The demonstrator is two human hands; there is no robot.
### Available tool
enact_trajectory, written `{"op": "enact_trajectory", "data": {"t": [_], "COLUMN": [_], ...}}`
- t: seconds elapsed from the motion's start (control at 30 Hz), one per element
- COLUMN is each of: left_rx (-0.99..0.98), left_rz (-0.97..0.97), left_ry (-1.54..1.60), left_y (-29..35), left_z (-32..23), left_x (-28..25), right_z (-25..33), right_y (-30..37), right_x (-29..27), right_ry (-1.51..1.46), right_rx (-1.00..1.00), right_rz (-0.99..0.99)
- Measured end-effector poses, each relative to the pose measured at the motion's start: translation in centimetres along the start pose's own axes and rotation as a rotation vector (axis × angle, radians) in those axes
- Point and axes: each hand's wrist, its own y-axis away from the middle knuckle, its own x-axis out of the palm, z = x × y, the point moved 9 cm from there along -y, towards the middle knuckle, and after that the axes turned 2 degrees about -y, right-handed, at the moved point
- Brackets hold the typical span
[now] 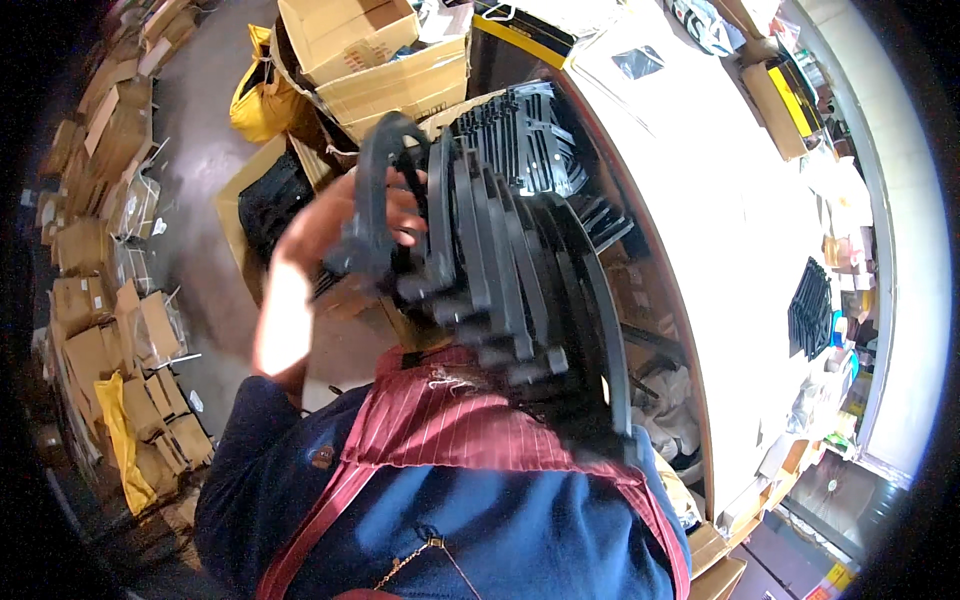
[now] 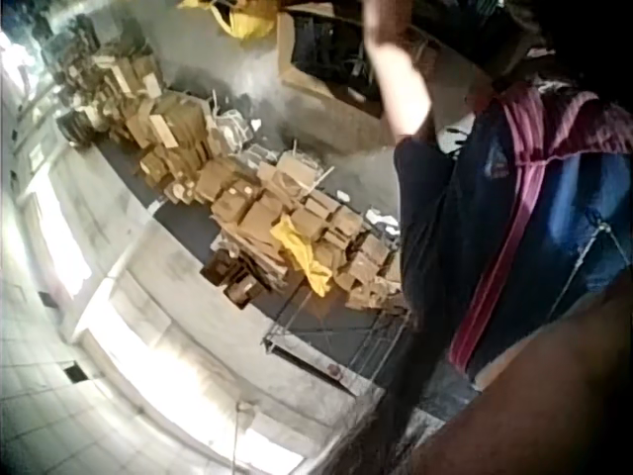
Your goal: The person applies small white adhesive labels to a stack of black plastic components on a table. They peel each label from a sheet and stick it onto the curved surface of the parts, then place the labeled items into a cardboard box. The person repeats this process for multiple components.
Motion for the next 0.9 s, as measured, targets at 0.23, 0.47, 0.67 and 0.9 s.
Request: {"op": "enact_trajectory", "data": {"t": [0.23,0.47,0.67,0.9], "left_rx": [0.048,0.118,0.362,0.365], "left_rz": [-0.009,-0.402,-0.623,-0.869], "left_ry": [-0.320,-0.471,-0.562,-0.589], "left_y": [4.6,5.1,8.8,11.0], "left_z": [-7.9,1.5,12.1,18.6], "left_x": [-0.9,-2.4,-2.1,-0.1], "right_z": [8.8,17.3,16.2,17.8], "right_y": [-2.2,-2.0,-0.7,0.7], "right_x": [-2.9,-0.9,2.6,6.8], "right_ry": [0.156,0.933,1.369,1.658], "right_rx": [-0.209,-0.510,-0.658,-0.924], "right_rz": [0.187,-0.018,0.148,0.361]}}
